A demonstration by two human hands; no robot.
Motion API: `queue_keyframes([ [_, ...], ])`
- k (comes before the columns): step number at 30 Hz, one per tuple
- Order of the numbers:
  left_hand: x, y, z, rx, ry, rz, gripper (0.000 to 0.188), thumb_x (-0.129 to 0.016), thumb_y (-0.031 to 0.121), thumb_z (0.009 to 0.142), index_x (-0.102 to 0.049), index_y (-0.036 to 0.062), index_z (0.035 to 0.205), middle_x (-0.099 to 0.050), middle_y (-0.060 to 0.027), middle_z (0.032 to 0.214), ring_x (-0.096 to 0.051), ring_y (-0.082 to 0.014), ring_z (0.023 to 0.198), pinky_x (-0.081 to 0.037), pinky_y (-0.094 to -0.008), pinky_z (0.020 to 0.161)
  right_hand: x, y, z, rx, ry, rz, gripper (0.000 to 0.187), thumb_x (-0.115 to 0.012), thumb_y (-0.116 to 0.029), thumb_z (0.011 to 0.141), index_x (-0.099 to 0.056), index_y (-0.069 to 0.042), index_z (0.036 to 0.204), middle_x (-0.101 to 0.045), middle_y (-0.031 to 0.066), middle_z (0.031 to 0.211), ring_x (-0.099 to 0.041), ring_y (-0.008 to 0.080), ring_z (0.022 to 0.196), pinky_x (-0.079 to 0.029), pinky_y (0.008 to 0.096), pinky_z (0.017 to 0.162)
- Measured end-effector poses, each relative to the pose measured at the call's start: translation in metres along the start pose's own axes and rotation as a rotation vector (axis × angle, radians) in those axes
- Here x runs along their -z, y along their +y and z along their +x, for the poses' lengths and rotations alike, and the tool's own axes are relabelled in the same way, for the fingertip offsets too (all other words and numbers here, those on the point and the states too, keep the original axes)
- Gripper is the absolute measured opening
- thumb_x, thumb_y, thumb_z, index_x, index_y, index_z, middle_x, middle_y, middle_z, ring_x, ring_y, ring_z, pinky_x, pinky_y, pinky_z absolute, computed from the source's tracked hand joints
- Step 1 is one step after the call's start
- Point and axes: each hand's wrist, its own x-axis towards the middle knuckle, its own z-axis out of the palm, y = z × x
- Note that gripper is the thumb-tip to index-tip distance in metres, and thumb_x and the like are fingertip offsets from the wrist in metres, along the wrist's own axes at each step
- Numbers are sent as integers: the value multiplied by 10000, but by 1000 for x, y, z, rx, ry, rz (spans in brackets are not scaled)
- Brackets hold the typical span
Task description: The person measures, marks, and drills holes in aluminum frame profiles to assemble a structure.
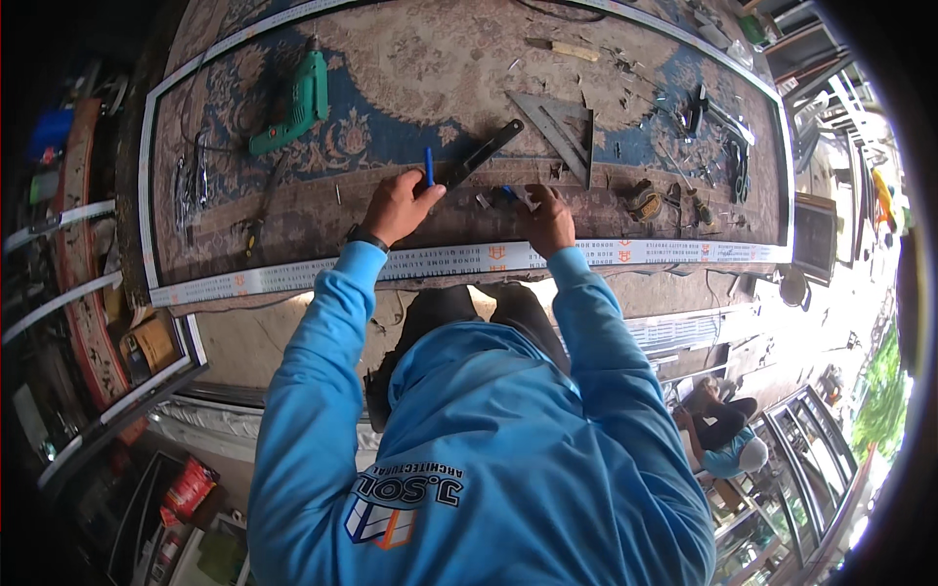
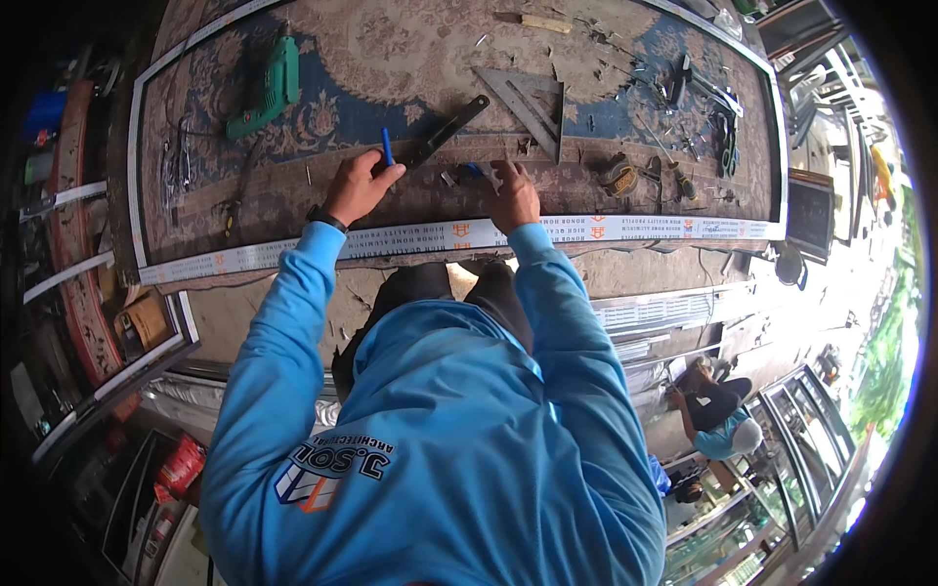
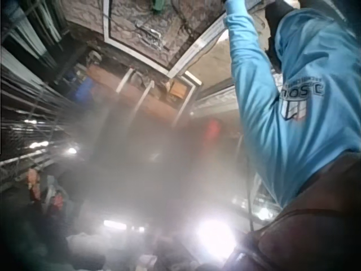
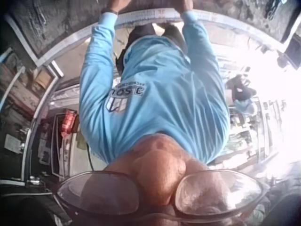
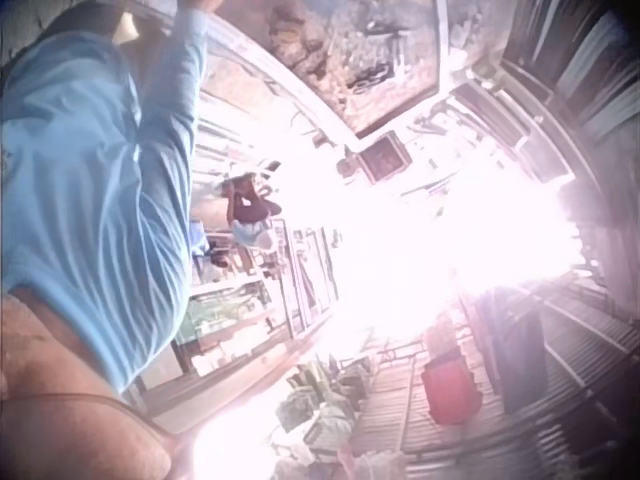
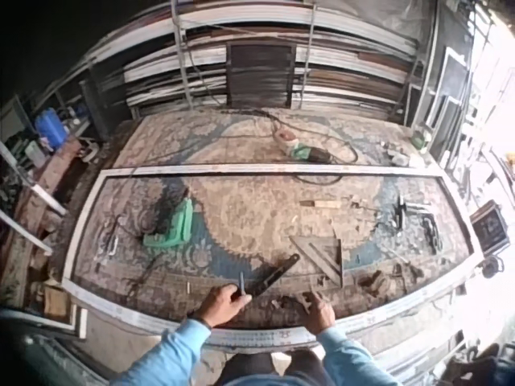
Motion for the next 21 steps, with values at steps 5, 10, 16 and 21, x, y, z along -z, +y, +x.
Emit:
queue_keyframes([
  [5, -5, -10, 27, -19, -64, 91, 384, -811, 377, 977, -693, 15, 934, -726, -224, 835, -722, -421, 781, -539, -473, 672, -23, -20, 19, 114, -16, -149, 389, -833, -291, 917, -691, -77, 1209, -695, 184, 1171, -713, 405, 1084, -586, 490, 906],
  [10, 1, -11, 48, 17, -91, 239, 432, -861, 433, 910, -715, 28, 868, -739, -214, 792, -742, -430, 759, -560, -491, 646, 6, -10, -43, 43, 198, 325, 262, -786, -272, 970, -726, -38, 1071, -747, 186, 870, -730, 407, 787, -582, 447, 733],
  [16, 7, 6, 27, 30, -224, 97, 300, -785, 319, 1017, -704, 33, 975, -700, -123, 737, -696, -270, 664, -509, -401, 617, 41, 43, -144, -966, 15, 862, 251, -750, -255, 971, -752, -15, 1042, -711, 55, 840, -644, 135, 678, -529, 317, 598],
  [21, -5, 12, -2, 111, -252, -186, 212, -747, 259, 1056, -734, 49, 1081, -675, -17, 772, -636, -114, 712, -498, -325, 652, 31, 60, -124, -1033, 117, 1044, 195, -726, -186, 976, -697, -13, 1062, -677, 42, 855, -593, 115, 635, -483, 283, 542],
])
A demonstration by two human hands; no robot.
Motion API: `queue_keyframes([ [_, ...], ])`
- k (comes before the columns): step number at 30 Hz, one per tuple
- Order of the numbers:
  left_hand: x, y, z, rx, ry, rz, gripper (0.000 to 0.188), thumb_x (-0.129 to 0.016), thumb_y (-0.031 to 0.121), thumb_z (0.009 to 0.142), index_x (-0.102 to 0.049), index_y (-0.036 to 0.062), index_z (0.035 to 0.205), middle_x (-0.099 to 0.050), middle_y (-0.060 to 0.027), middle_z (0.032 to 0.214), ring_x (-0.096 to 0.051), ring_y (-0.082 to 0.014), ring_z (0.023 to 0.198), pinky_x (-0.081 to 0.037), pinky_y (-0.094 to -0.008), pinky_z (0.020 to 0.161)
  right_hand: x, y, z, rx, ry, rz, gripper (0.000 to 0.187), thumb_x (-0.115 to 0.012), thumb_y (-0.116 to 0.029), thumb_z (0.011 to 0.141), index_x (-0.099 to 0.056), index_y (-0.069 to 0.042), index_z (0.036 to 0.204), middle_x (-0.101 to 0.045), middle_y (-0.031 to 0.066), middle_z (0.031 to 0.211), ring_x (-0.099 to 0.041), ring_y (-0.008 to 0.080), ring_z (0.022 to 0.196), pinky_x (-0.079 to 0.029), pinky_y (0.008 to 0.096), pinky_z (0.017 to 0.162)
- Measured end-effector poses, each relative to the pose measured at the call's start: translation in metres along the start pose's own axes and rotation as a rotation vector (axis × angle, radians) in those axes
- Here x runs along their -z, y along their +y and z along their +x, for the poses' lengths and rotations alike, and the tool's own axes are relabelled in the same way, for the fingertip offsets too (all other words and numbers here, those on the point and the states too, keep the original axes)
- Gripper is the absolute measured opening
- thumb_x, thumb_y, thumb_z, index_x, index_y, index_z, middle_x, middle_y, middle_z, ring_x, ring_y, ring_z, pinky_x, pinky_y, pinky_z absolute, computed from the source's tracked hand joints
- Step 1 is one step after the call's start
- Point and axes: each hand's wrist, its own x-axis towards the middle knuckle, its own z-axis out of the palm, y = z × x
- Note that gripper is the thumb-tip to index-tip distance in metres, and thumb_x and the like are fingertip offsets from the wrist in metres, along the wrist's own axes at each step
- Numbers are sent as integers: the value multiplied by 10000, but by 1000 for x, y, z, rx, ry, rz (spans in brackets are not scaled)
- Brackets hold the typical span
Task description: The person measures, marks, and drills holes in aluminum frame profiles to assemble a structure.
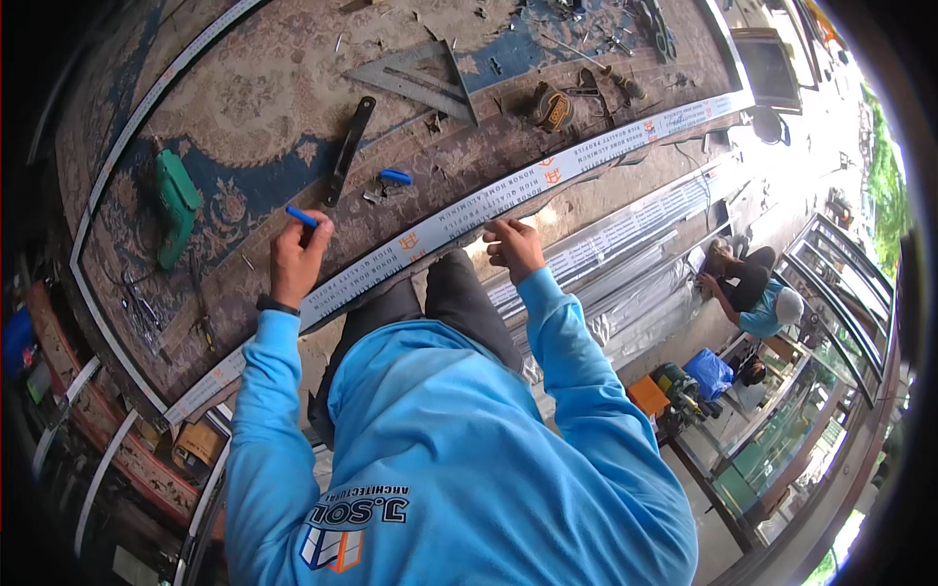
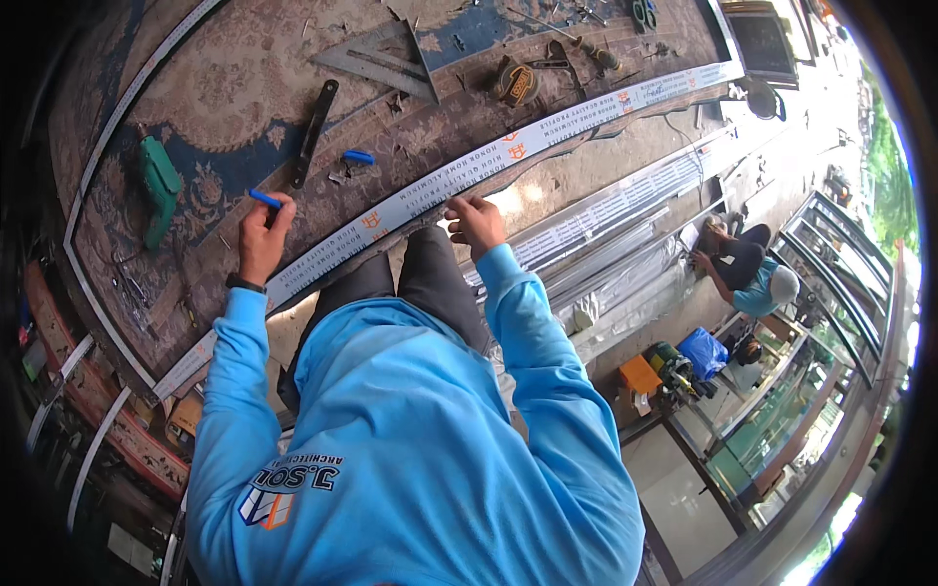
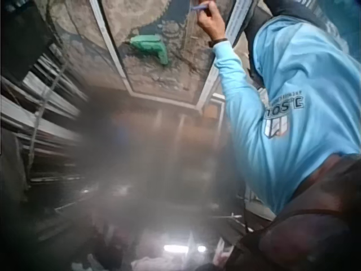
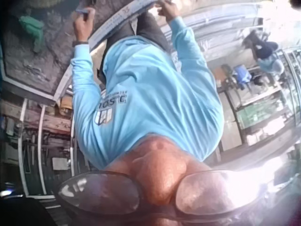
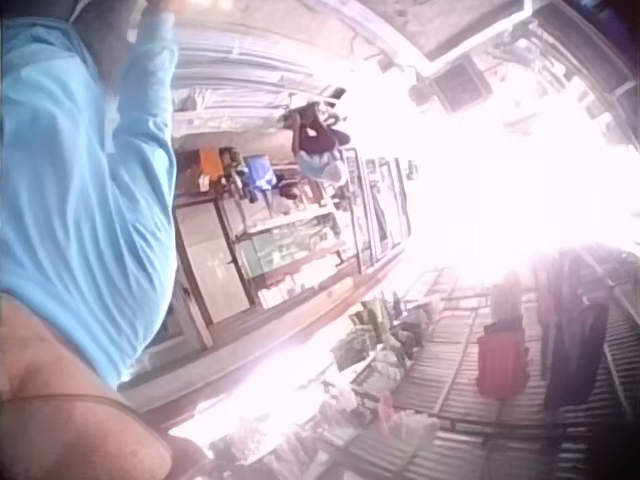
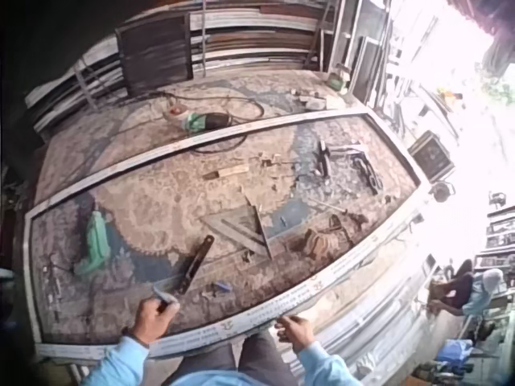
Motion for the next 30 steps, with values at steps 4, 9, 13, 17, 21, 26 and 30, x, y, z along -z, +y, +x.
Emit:
queue_keyframes([
  [4, -5, 1, -4, 35, -117, -144, 195, -751, 248, 1053, -740, 57, 1094, -701, 0, 823, -654, -97, 764, -525, -304, 702, -17, -5, -1, -11, 53, -4, 200, -728, -171, 945, -684, -6, 1049, -667, 48, 829, -607, 118, 627, -486, 284, 521],
  [9, 4, 2, -3, -44, -229, -143, 197, -757, 244, 1044, -730, 55, 1093, -742, -42, 876, -708, -138, 815, -552, -324, 737, -24, -13, -2, -33, 105, 40, 186, -720, -145, 939, -664, 5, 1034, -639, 44, 800, -580, 102, 590, -439, 260, 482],
  [13, 12, -4, -1, -33, -299, -177, 199, -759, 241, 1041, -727, 51, 1094, -742, -54, 888, -713, -149, 821, -558, -330, 746, -27, -14, -3, -34, 149, 30, 124, -698, -109, 960, -651, -11, 1021, -618, 27, 788, -564, 92, 576, -388, 242, 453],
  [17, 17, -11, -2, -36, -318, -213, 208, -760, 246, 1043, -726, 47, 1094, -743, -61, 893, -714, -155, 823, -564, -334, 751, -32, -16, -7, -15, 197, -35, 174, -729, -146, 944, -674, 0, 1020, -620, 21, 780, -562, 87, 575, -395, 245, 463],
  [21, 19, -12, 0, -7, -356, -222, 218, -759, 256, 1046, -727, 45, 1092, -743, -68, 897, -719, -161, 840, -567, -341, 765, -35, -18, -8, -17, 221, -38, 142, -715, -125, 961, -655, -5, 1005, -619, 14, 773, -554, 84, 567, -377, 241, 450],
  [26, 18, -11, 9, -65, -383, -230, 239, -762, 280, 1049, -729, 48, 1095, -745, -66, 906, -716, -155, 857, -565, -340, 775, -35, -17, -8, -20, 223, -15, 146, -724, -125, 961, -659, -2, 1005, -620, 17, 771, -546, 82, 564, -370, 239, 447],
  [30, 18, -11, 13, -9, -403, -239, 247, -757, 291, 1056, -734, 49, 1100, -741, -53, 907, -705, -148, 852, -561, -335, 773, -34, -17, -8, -22, 221, -2, 174, -743, -138, 936, -671, 2, 1011, -615, 15, 769, -537, 74, 562, -375, 240, 460],
])
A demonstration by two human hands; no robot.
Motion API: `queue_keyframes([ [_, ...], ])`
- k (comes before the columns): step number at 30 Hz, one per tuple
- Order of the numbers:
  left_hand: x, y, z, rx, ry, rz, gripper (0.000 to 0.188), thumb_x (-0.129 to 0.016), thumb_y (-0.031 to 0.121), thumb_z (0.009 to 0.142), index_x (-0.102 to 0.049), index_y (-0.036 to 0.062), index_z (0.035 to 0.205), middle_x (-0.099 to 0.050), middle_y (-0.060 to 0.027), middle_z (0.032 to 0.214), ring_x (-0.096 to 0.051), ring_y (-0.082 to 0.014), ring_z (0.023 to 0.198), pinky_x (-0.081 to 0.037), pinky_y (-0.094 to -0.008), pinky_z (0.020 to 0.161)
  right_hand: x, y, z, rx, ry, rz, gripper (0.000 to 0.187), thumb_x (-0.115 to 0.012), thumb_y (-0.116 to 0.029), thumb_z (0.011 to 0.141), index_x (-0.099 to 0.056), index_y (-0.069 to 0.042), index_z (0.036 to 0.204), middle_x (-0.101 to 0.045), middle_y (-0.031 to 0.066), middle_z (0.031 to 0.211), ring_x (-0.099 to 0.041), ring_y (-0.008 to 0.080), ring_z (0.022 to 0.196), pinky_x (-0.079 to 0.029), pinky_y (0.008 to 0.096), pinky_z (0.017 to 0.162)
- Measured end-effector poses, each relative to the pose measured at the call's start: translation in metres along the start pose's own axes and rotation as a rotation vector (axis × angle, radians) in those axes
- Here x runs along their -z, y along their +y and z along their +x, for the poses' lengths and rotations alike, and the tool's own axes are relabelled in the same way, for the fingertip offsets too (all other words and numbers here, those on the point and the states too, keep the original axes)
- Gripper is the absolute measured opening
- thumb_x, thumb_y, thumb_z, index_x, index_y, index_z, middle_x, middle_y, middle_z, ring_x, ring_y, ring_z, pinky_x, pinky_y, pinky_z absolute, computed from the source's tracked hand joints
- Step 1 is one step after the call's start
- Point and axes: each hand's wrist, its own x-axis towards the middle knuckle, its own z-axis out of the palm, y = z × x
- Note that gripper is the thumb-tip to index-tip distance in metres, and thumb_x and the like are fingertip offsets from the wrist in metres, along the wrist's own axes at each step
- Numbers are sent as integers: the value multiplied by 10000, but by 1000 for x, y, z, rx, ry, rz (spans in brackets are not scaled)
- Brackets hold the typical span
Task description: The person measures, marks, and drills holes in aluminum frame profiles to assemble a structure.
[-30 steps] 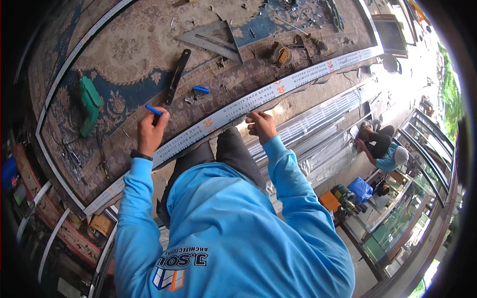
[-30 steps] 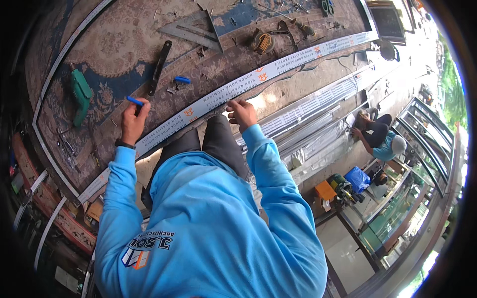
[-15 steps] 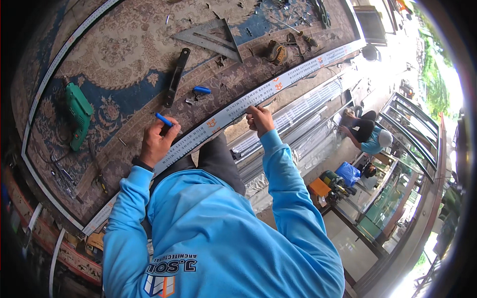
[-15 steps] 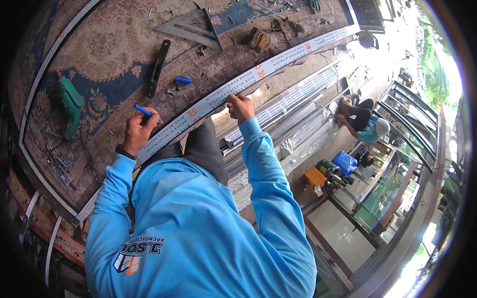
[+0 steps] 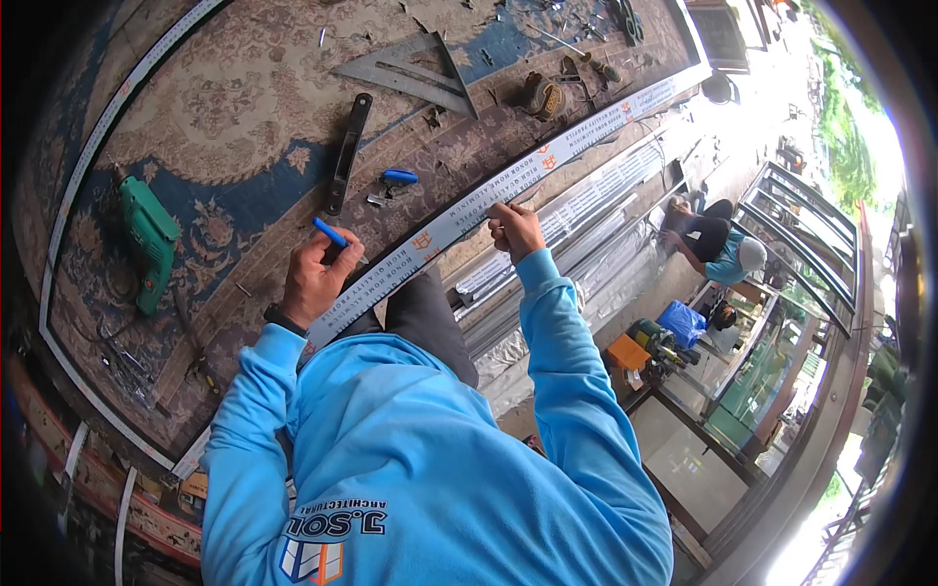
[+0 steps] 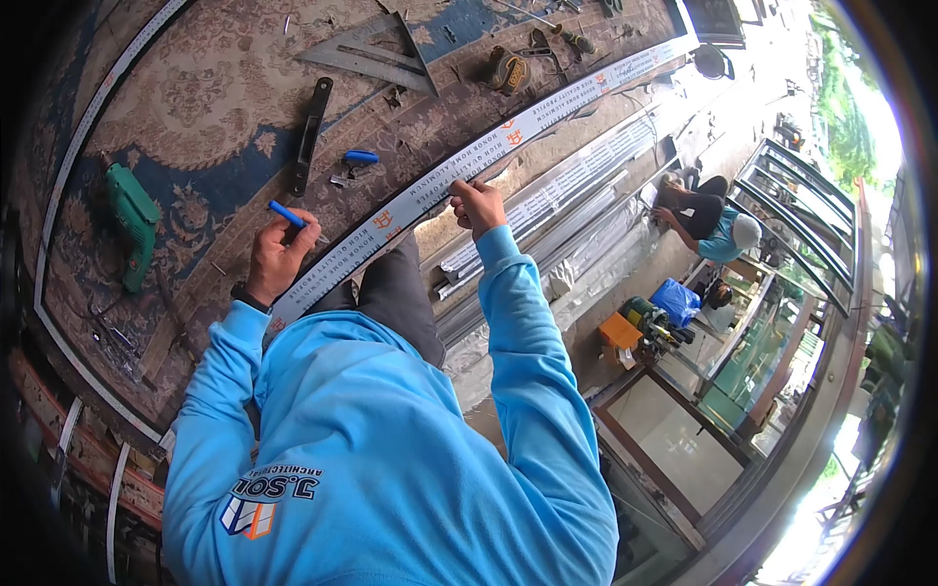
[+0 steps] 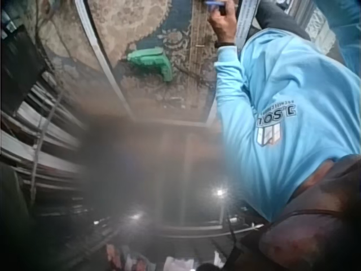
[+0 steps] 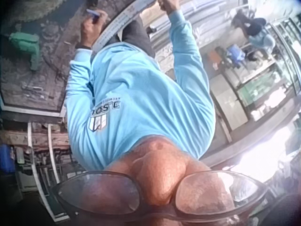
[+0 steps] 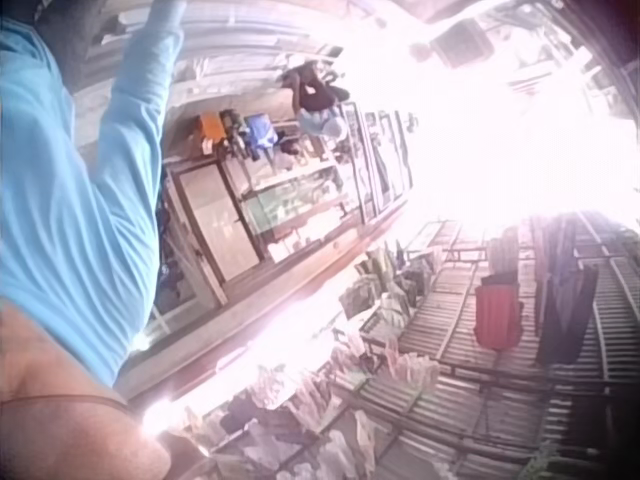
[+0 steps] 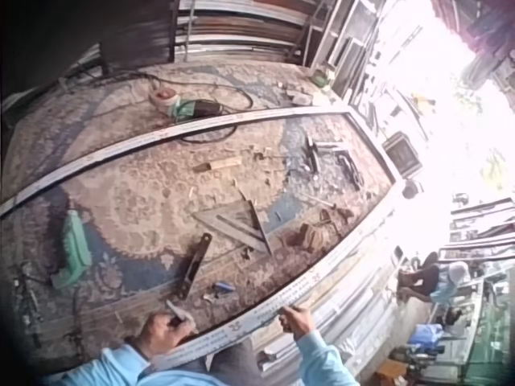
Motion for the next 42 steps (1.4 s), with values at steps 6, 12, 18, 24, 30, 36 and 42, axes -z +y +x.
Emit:
queue_keyframes([
  [6, -6, 1, 1, -44, 31, -12, 238, -761, 275, 1055, -733, 42, 1096, -726, -40, 890, -688, -134, 826, -555, -321, 754, 1, 2, 2, -8, -22, 35, 180, -748, -137, 929, -670, 4, 1008, -609, 15, 766, -531, 71, 558, -372, 243, 460],
  [12, -9, -1, 2, -13, 14, -16, 227, -768, 263, 1049, -735, 45, 1103, -729, -37, 893, -695, -131, 822, -552, -312, 745, 0, 3, 4, 4, -20, 27, 183, -762, -136, 921, -651, -5, 985, -601, 16, 764, -532, 79, 563, -368, 247, 459],
  [18, -8, -1, 2, -22, 10, -18, 241, -765, 276, 1051, -732, 45, 1111, -737, -50, 901, -699, -138, 822, -558, -325, 749, -2, 2, 1, 11, -25, -9, 153, -731, -137, 959, -633, -32, 1012, -581, -18, 745, -517, 61, 568, -355, 233, 468],
  [24, -7, 2, 5, -4, 3, -6, 230, -763, 267, 1051, -731, 48, 1113, -739, -48, 909, -698, -138, 833, -559, -325, 758, -1, 6, 1, 23, -44, -14, 148, -741, -128, 942, -628, -49, 996, -571, -20, 759, -523, 62, 590, -369, 240, 481],
  [30, -11, 3, 9, 9, -14, -51, 201, -760, 237, 1054, -730, 48, 1114, -737, -36, 911, -693, -127, 835, -556, -317, 753, -6, 17, 2, 92, -7, -9, 206, -787, -127, 906, -592, -60, 896, -518, -25, 712, -478, 75, 552, -348, 267, 470],
  [36, -6, 2, 10, 31, -11, -45, 208, -764, 241, 1053, -733, 46, 1116, -732, -28, 895, -682, -114, 805, -549, -307, 731, -9, 26, -3, 129, -8, 48, 222, -800, -109, 903, -580, -72, 898, -545, -23, 711, -492, 81, 540, -365, 271, 462],
  [42, -5, -2, 6, 5, -2, -32, 223, -763, 254, 1055, -736, 40, 1111, -727, -22, 881, -675, -109, 797, -539, -297, 722, -42, 72, -32, 200, -52, 6, 224, -821, -130, 893, -622, -40, 943, -645, 2, 781, -558, 90, 585, -441, 263, 507],
])
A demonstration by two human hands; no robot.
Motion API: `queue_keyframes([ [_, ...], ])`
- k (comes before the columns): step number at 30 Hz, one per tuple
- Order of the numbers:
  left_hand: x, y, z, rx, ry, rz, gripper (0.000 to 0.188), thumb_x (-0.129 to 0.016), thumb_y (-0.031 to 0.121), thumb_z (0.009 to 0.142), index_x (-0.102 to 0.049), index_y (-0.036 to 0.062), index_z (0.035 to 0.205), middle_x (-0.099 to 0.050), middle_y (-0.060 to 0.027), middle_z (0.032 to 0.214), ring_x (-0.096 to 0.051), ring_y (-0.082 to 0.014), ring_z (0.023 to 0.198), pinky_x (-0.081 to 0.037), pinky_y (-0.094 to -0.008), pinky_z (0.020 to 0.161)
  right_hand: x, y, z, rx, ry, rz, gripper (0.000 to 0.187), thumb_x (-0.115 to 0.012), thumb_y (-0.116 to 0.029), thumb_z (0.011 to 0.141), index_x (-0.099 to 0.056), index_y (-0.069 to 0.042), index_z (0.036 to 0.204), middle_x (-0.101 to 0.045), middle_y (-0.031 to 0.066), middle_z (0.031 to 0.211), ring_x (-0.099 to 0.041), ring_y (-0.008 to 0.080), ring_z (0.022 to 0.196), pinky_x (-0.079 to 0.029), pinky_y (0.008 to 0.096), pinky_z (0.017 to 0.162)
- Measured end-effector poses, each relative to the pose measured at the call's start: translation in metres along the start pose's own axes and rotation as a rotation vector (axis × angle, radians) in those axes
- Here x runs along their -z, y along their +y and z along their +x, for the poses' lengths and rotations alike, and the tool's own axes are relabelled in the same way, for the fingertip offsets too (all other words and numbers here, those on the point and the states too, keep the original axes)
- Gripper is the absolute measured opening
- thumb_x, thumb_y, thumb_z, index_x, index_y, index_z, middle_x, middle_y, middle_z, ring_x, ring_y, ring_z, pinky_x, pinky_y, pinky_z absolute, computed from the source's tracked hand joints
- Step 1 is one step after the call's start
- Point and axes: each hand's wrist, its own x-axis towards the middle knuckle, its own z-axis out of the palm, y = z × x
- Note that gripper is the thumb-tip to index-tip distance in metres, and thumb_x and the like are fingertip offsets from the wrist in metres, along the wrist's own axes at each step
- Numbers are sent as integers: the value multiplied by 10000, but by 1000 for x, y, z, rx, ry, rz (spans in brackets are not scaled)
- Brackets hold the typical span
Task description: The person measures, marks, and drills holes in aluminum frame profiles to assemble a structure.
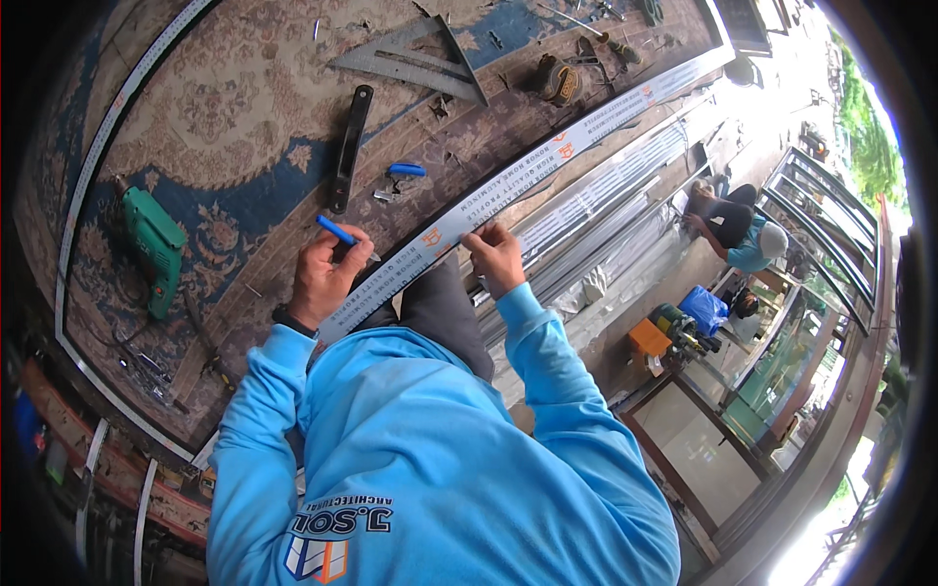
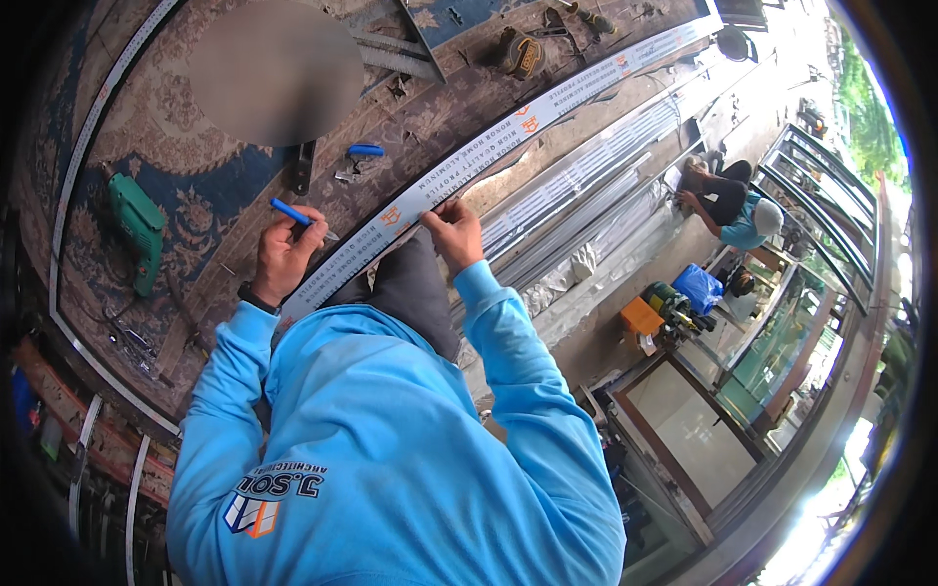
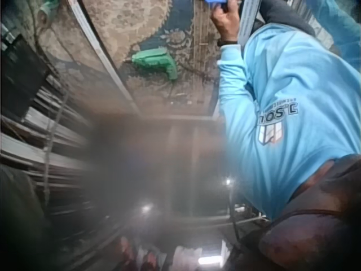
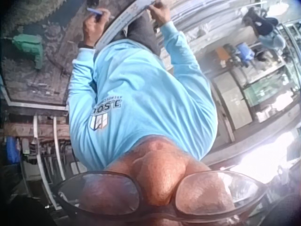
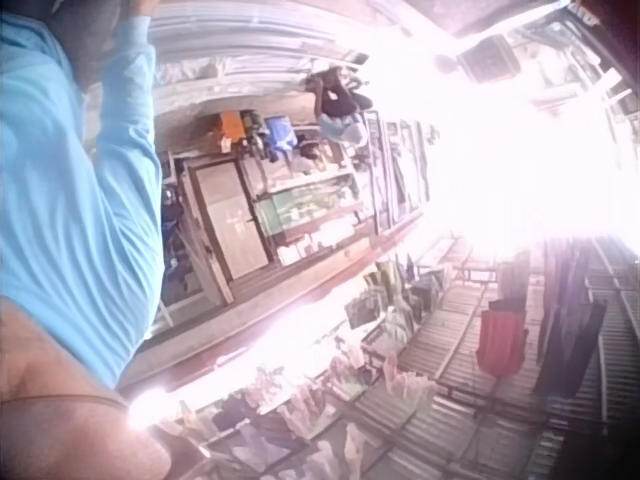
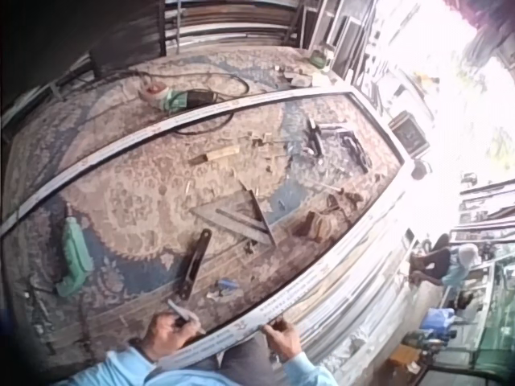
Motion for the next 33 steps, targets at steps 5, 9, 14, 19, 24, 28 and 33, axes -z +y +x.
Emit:
queue_keyframes([
  [5, -3, 0, -1, 35, -41, -26, 219, -761, 251, 1056, -738, 39, 1109, -723, -19, 871, -664, -104, 790, -531, -290, 720, -14, 10, -7, 18, 21, 31, 186, -801, -119, 908, -637, -34, 937, -649, -2, 774, -558, 79, 598, -438, 261, 532],
  [9, -4, 3, -1, 60, -64, 1, 214, -760, 242, 1056, -737, 37, 1111, -718, -13, 865, -657, -98, 787, -525, -284, 716, -11, 9, -4, 22, 14, 13, 200, -801, -126, 898, -631, -39, 956, -642, -6, 785, -563, 82, 610, -438, 257, 535],
  [14, -1, 6, -8, 75, -53, -15, 219, -761, 237, 1057, -729, 31, 1125, -713, -8, 871, -648, -82, 777, -523, -271, 708, -26, 29, -22, 45, -67, -16, 197, -803, -130, 917, -637, -49, 984, -654, -11, 815, -564, 73, 602, -429, 241, 509],
  [19, 2, 4, -16, 92, -48, -58, 223, -759, 236, 1060, -726, 27, 1129, -706, 1, 875, -637, -68, 781, -516, -261, 700, -47, 45, -42, -59, -67, 54, 203, -816, -87, 892, -651, 4, 969, -722, 28, 906, -656, 105, 809, -542, 275, 748],
  [24, 1, 2, -18, 114, -69, -77, 229, -763, 234, 1057, -728, 20, 1130, -691, 12, 872, -619, -61, 782, -509, -261, 698, -54, 44, -41, -39, -54, 67, 198, -794, -98, 907, -637, 11, 958, -717, 26, 900, -644, 98, 795, -532, 267, 737],
  [28, -3, -1, -19, 117, -63, -93, 232, -766, 229, 1054, -730, 17, 1139, -686, 11, 875, -609, -56, 784, -507, -261, 699, -55, 46, -36, -33, -53, 35, 212, -794, -116, 904, -644, 17, 971, -710, 22, 903, -643, 99, 808, -527, 266, 740],
  [33, -3, -2, -22, 107, -43, -107, 230, -768, 227, 1051, -731, 18, 1138, -680, 15, 850, -606, -54, 772, -504, -259, 695, -55, 54, -32, 22, -62, 31, 245, -784, -108, 904, -682, 44, 1067, -721, 20, 930, -645, 97, 795, -521, 260, 725],
])
